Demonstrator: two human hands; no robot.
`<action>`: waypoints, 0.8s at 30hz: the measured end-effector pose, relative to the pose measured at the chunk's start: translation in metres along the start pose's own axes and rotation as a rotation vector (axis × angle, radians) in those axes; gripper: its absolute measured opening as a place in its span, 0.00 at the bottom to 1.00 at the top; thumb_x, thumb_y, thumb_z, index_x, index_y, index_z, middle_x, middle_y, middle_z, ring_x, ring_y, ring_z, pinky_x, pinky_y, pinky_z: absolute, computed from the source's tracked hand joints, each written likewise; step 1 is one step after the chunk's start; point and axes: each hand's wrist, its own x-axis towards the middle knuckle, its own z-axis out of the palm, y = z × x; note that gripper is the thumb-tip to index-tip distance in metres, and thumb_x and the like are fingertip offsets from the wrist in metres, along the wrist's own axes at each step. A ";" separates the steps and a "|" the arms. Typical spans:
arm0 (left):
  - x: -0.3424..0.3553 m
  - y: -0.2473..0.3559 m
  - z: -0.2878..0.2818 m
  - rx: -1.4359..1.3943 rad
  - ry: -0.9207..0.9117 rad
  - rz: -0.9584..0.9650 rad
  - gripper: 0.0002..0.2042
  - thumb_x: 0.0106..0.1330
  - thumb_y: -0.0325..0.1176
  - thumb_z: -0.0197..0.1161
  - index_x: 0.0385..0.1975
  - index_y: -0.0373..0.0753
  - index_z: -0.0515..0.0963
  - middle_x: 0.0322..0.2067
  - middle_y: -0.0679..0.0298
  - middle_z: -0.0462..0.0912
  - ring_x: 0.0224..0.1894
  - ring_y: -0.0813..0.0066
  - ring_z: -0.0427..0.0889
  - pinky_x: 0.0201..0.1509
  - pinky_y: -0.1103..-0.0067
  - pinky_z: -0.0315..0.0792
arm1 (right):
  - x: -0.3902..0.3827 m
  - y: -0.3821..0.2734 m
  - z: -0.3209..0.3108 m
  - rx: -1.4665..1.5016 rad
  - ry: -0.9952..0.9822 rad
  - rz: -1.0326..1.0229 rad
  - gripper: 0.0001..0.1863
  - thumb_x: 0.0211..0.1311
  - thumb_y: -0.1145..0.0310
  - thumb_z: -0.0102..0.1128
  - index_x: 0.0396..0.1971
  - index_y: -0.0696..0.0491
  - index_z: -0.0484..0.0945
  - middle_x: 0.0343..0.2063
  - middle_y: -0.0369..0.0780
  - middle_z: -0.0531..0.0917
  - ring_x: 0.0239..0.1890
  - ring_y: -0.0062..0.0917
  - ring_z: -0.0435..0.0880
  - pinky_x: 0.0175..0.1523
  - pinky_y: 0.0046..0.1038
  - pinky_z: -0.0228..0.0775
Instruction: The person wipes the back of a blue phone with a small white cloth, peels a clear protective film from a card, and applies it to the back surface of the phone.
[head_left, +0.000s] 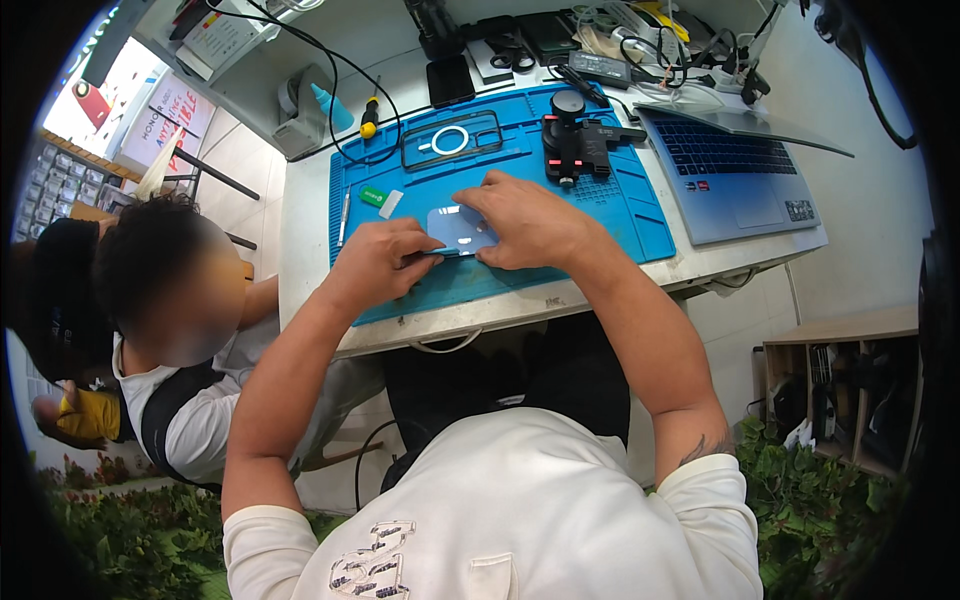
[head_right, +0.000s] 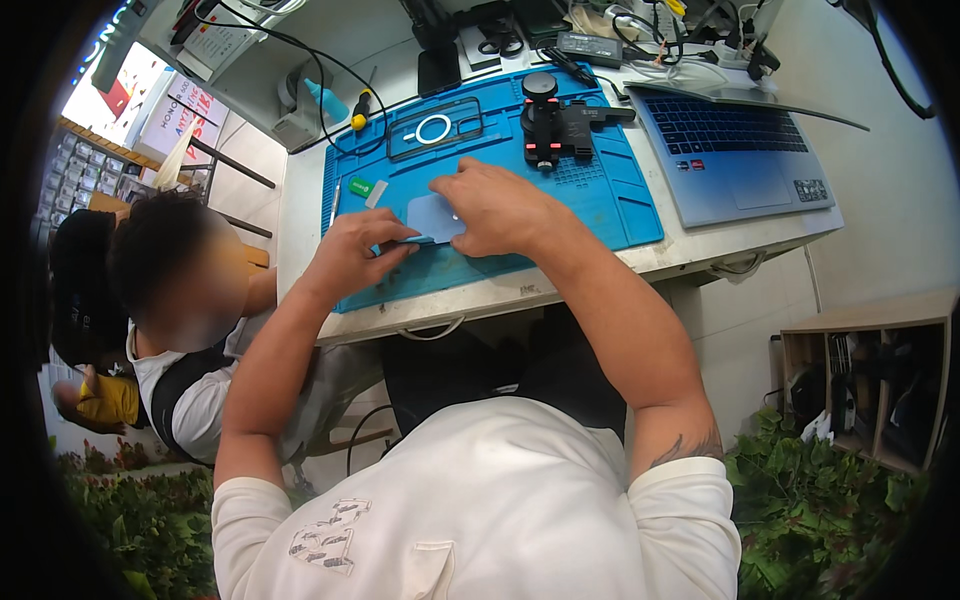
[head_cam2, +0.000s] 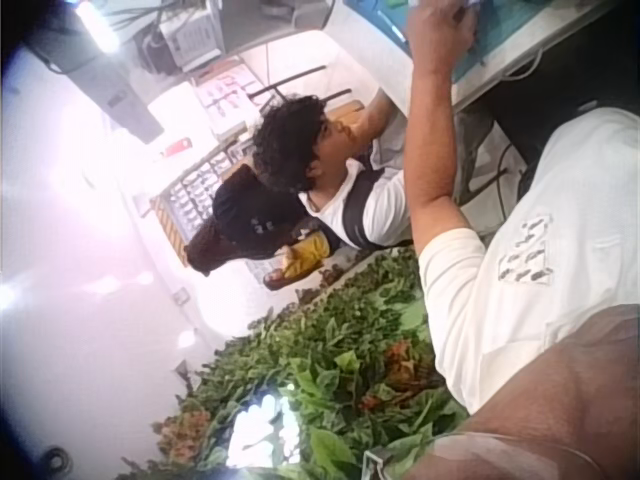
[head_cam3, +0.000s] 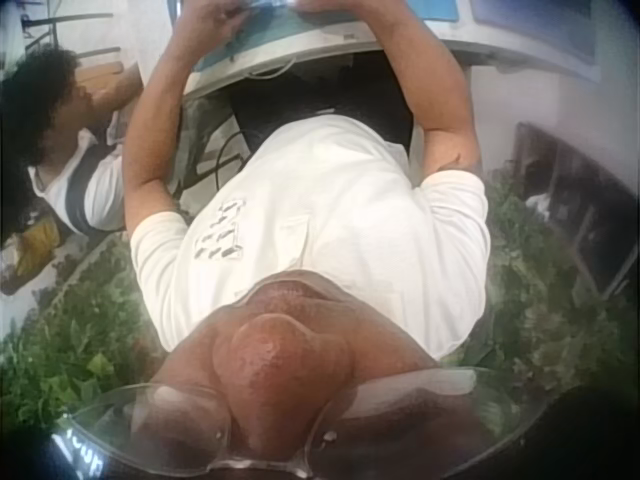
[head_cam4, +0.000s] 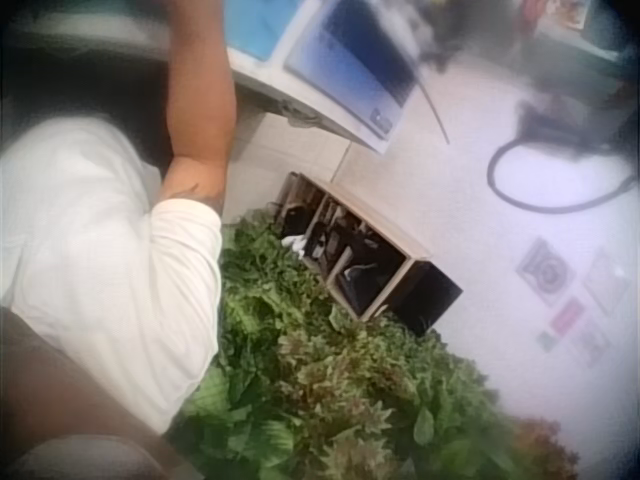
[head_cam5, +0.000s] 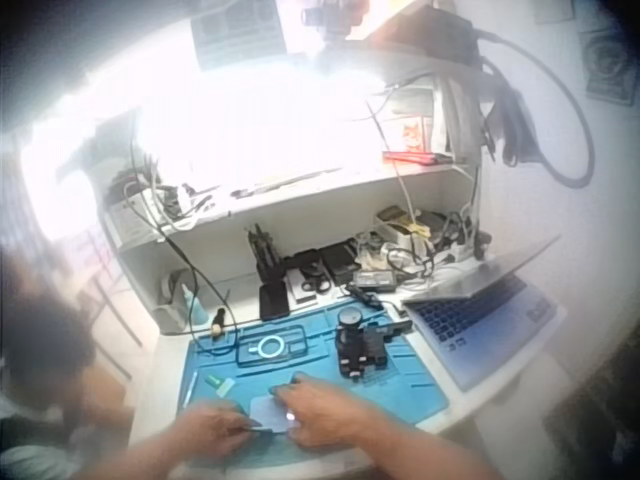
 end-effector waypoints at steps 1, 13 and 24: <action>0.000 0.001 0.000 -0.001 -0.001 0.002 0.08 0.66 0.29 0.78 0.43 0.40 0.92 0.35 0.61 0.89 0.30 0.62 0.89 0.36 0.70 0.82 | 0.001 0.000 0.000 -0.001 -0.007 -0.001 0.32 0.51 0.69 0.77 0.60 0.60 0.84 0.46 0.49 0.90 0.60 0.45 0.84 0.64 0.42 0.80; -0.013 0.007 0.009 0.065 0.072 0.042 0.10 0.62 0.23 0.79 0.43 0.40 0.92 0.37 0.61 0.89 0.37 0.61 0.89 0.40 0.70 0.83 | 0.002 -0.002 -0.003 -0.027 -0.058 0.026 0.36 0.53 0.68 0.79 0.65 0.60 0.81 0.50 0.51 0.88 0.59 0.46 0.85 0.63 0.42 0.82; -0.026 0.016 0.025 0.210 0.216 0.151 0.15 0.58 0.23 0.78 0.46 0.41 0.88 0.39 0.62 0.87 0.40 0.61 0.88 0.41 0.68 0.83 | -0.001 -0.002 -0.003 -0.043 -0.073 0.022 0.40 0.56 0.66 0.81 0.70 0.59 0.78 0.51 0.50 0.88 0.59 0.44 0.85 0.63 0.40 0.81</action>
